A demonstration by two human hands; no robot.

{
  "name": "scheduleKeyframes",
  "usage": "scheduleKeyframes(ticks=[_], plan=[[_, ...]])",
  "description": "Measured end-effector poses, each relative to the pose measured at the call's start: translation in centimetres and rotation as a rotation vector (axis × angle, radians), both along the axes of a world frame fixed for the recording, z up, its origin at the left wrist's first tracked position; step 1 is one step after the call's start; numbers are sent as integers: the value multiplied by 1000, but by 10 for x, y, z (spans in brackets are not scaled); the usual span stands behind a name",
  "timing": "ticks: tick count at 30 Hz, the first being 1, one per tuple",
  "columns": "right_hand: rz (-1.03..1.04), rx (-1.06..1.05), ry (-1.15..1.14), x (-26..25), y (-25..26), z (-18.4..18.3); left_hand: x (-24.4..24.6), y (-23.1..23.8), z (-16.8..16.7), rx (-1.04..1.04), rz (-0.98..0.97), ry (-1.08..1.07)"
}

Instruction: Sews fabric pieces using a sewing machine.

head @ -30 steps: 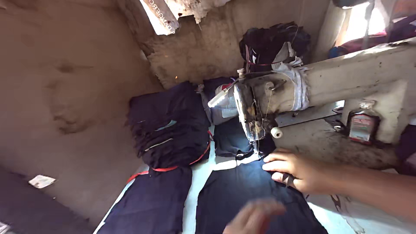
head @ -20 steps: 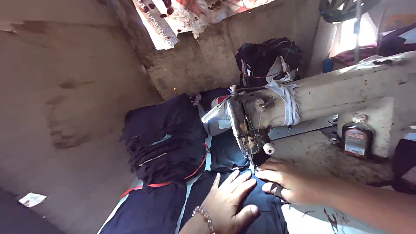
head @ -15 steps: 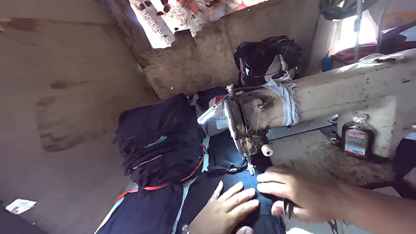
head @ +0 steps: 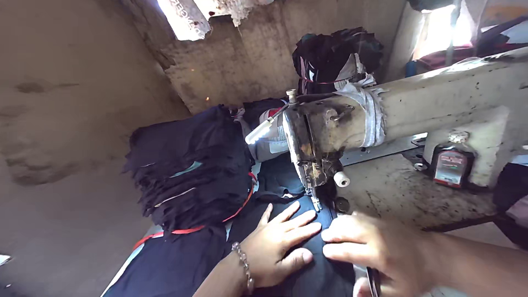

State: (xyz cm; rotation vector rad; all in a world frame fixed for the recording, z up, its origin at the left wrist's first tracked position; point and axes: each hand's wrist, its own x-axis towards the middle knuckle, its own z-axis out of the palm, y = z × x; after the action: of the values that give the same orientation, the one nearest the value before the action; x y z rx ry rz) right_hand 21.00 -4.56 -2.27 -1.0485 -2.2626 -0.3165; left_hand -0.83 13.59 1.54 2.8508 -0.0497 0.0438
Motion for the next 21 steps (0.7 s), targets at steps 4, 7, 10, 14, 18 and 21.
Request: scheduleKeyframes(ticks=[4, 7, 10, 14, 18, 21], plan=[[-44, -36, -28, -2, 1, -1, 8, 4, 4, 0, 80, 57], [-60, -62, -13, 1, 4, -1, 16, 4, 9, 14, 169, 143], [-64, -75, -37, -3, 2, 2, 23, 0, 13, 25, 274, 201], [-74, -85, -38, -2, 3, 1, 28, -8, 16, 40, 422, 266], [-90, -63, -62, -3, 0, 4, 28, -24, 22, 66, 554, 333], [-90, -51, -95, -10, -6, 8, 27, -39, 26, 74, 630, 379]])
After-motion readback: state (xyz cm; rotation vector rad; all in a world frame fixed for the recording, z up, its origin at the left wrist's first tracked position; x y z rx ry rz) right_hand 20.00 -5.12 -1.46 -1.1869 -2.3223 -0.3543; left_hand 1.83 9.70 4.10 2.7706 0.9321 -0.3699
